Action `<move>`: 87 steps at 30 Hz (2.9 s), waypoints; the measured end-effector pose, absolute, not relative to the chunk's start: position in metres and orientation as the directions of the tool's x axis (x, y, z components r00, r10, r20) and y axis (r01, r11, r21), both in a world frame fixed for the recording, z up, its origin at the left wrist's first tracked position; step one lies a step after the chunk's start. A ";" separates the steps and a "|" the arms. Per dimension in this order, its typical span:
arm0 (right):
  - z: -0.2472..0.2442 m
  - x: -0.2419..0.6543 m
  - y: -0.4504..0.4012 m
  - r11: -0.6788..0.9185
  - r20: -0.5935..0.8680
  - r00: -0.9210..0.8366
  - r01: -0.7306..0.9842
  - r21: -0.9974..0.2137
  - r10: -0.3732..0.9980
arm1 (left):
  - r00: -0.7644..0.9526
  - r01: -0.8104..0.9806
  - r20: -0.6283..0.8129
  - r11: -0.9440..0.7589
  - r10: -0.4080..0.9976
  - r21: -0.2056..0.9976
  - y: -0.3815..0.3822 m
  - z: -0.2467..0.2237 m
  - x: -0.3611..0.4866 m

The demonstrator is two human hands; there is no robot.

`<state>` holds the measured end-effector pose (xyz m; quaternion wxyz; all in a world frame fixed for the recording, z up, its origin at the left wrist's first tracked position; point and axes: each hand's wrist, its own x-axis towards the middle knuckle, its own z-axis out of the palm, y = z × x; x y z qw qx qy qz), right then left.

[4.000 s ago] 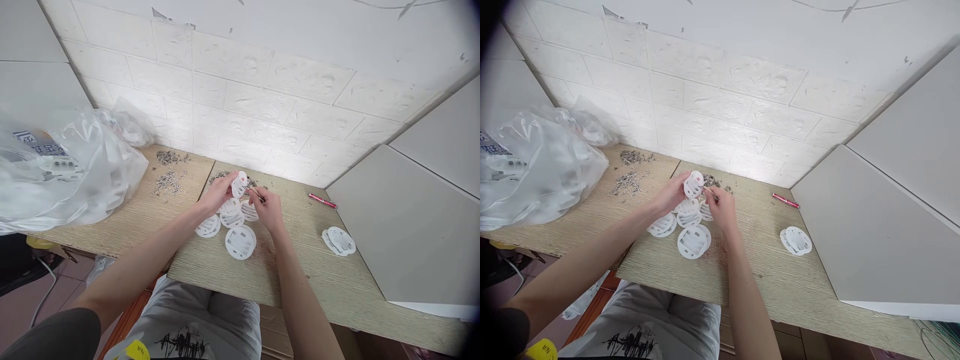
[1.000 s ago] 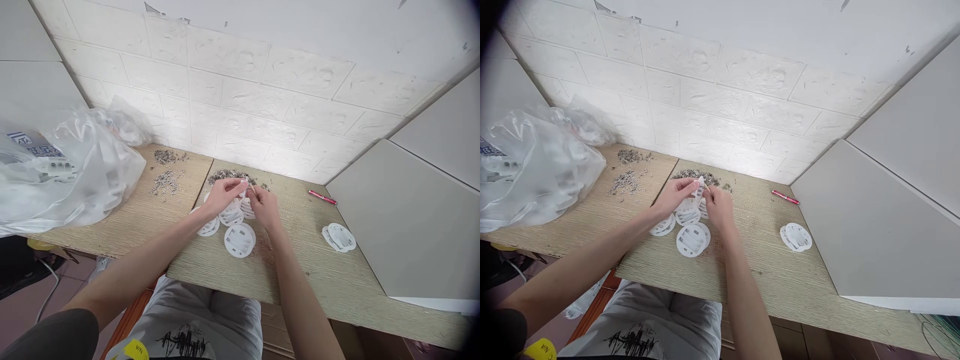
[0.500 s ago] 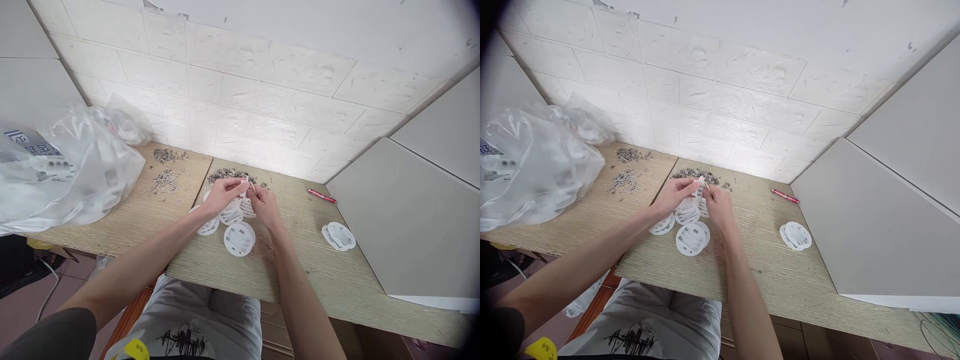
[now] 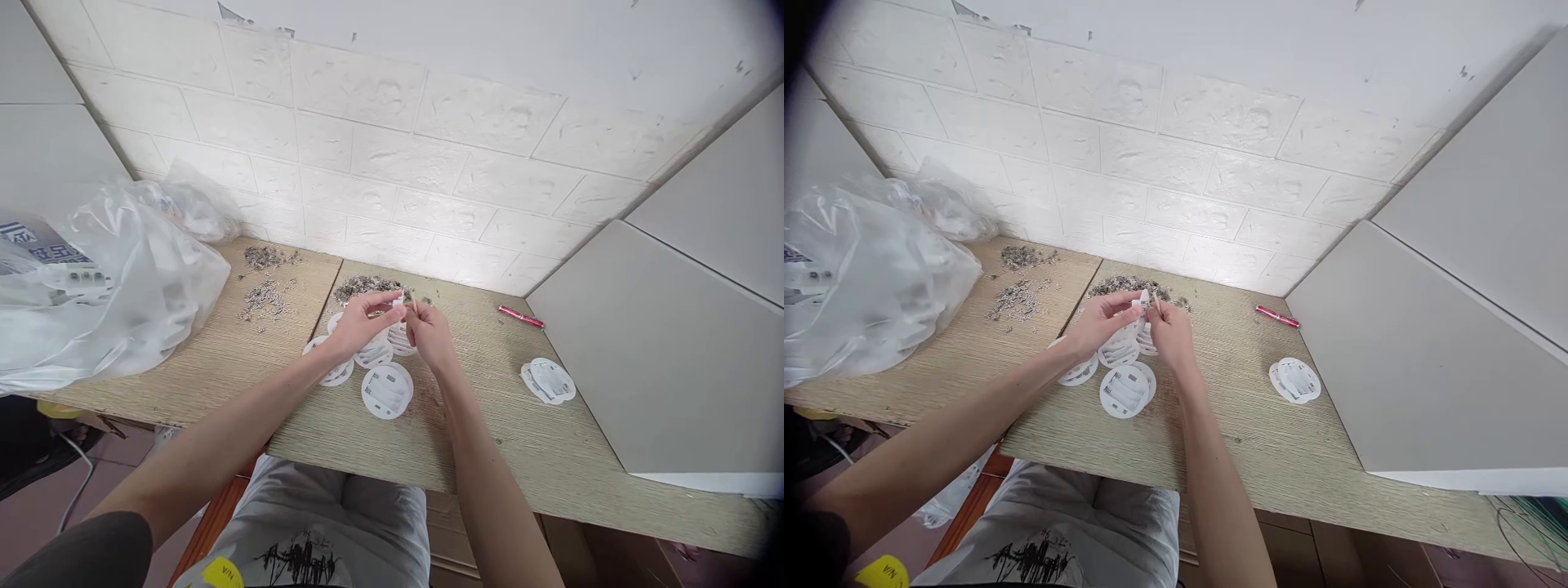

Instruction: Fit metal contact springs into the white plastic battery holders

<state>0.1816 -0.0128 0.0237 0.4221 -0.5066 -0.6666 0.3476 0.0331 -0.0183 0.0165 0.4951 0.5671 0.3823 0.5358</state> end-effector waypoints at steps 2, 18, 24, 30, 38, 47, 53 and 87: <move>0.024 0.181 -0.013 0.238 0.207 -0.124 0.364 -0.900 0.971 | 0.138 -0.092 0.257 -0.245 0.957 0.965 -0.017 0.015 0.034; 0.027 0.174 -0.016 0.058 0.050 -0.083 0.095 -0.994 0.995 | 0.171 -0.063 0.362 -0.356 0.916 0.932 -0.019 0.012 0.038; 0.027 0.173 -0.017 -0.016 -0.018 -0.097 0.017 -1.000 0.995 | 0.187 -0.044 0.411 -0.411 0.892 0.911 -0.019 0.011 0.038; 0.027 0.176 -0.017 -0.005 -0.006 -0.162 0.003 -1.000 0.987 | 0.220 -0.022 0.329 -0.332 0.918 0.943 -0.016 0.018 0.032; 0.024 0.188 -0.010 0.260 0.249 -0.077 0.376 -0.890 0.965 | 0.168 -0.225 0.250 -0.209 0.954 0.952 -0.012 0.022 0.031; 0.022 0.189 -0.008 0.275 0.277 -0.068 0.475 -0.836 0.958 | 0.153 -0.313 0.212 -0.156 0.965 0.937 -0.009 0.018 0.032; 0.013 0.197 -0.003 0.156 0.235 0.026 0.677 -0.719 0.972 | 0.134 -0.333 0.171 -0.118 0.976 0.935 -0.006 0.014 0.031; 0.027 0.185 -0.012 0.092 0.090 -0.230 0.001 -0.996 0.969 | 0.158 -0.342 0.125 -0.065 0.980 0.938 -0.007 0.019 0.026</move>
